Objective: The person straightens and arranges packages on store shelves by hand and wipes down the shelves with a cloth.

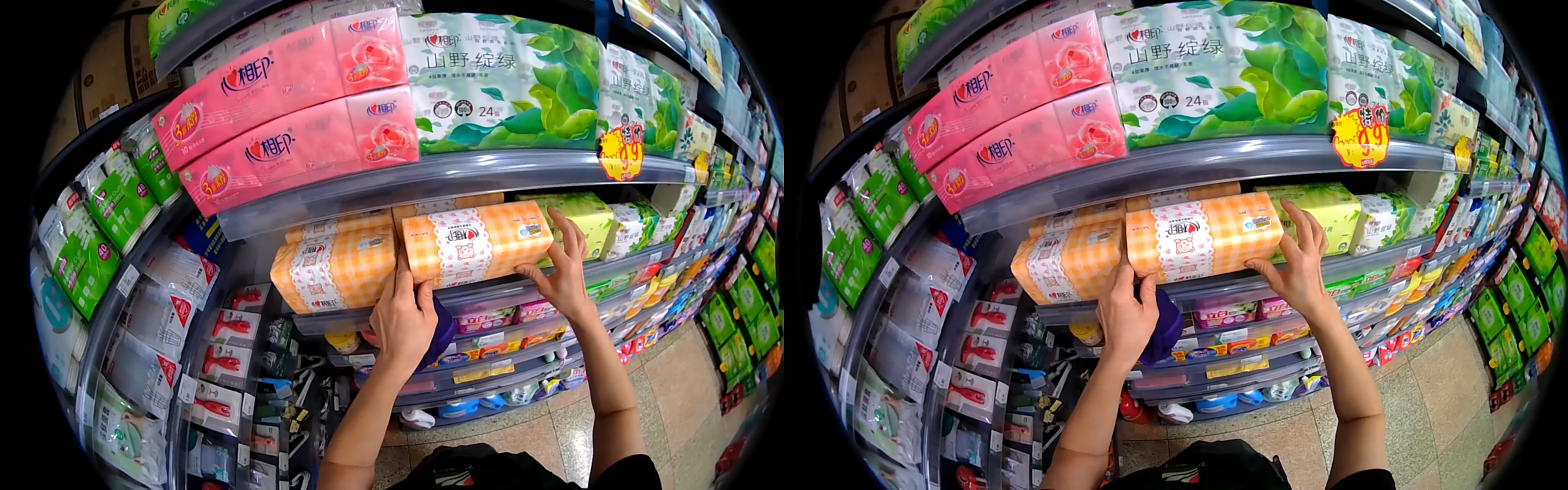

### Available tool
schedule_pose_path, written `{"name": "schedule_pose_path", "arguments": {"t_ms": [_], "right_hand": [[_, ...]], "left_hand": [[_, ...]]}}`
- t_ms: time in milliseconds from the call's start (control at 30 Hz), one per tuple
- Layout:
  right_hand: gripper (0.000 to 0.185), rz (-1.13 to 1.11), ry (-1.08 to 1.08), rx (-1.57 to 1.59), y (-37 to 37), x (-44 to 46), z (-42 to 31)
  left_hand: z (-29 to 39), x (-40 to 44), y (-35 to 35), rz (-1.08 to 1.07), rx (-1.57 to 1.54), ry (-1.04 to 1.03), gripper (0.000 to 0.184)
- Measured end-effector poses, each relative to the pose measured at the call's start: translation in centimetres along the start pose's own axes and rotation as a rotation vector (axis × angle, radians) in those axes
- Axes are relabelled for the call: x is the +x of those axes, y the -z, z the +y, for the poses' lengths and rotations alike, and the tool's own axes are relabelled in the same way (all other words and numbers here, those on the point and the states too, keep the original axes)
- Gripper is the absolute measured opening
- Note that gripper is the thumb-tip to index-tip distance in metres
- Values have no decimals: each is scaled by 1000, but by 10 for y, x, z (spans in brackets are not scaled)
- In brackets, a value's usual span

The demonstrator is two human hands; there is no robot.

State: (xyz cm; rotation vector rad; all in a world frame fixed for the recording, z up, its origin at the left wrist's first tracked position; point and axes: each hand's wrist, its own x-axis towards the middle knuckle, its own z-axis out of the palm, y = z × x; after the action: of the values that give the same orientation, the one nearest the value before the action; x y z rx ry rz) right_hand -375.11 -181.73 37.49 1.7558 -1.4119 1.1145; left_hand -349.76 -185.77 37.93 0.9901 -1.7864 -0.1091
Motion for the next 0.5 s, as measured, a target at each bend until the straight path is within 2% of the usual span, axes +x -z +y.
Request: {"name": "schedule_pose_path", "arguments": {"t_ms": [133,200,300,333,400,500], "right_hand": [[64,-32,21,-62,-2,-1,-4],[73,-53,-7,-57,-3,-1,-9],[79,-86,-8,-116,3,4,-10],[77,-67,-12,-79,6,9,-10],[76,-97,26,-98,16,24,-11],[72,-170,117,-135,23,49,-3]], "left_hand": [[0,-4,-7,93,45,-19,47],[-1,-5,-10,120,118,-53,54],[5,-7,-6,54,165,-7,54],[5,-6,-5,50,163,-10,54],[2,-8,0,126,200,-148,55],[2,-12,27,192,189,-161,54]]}}
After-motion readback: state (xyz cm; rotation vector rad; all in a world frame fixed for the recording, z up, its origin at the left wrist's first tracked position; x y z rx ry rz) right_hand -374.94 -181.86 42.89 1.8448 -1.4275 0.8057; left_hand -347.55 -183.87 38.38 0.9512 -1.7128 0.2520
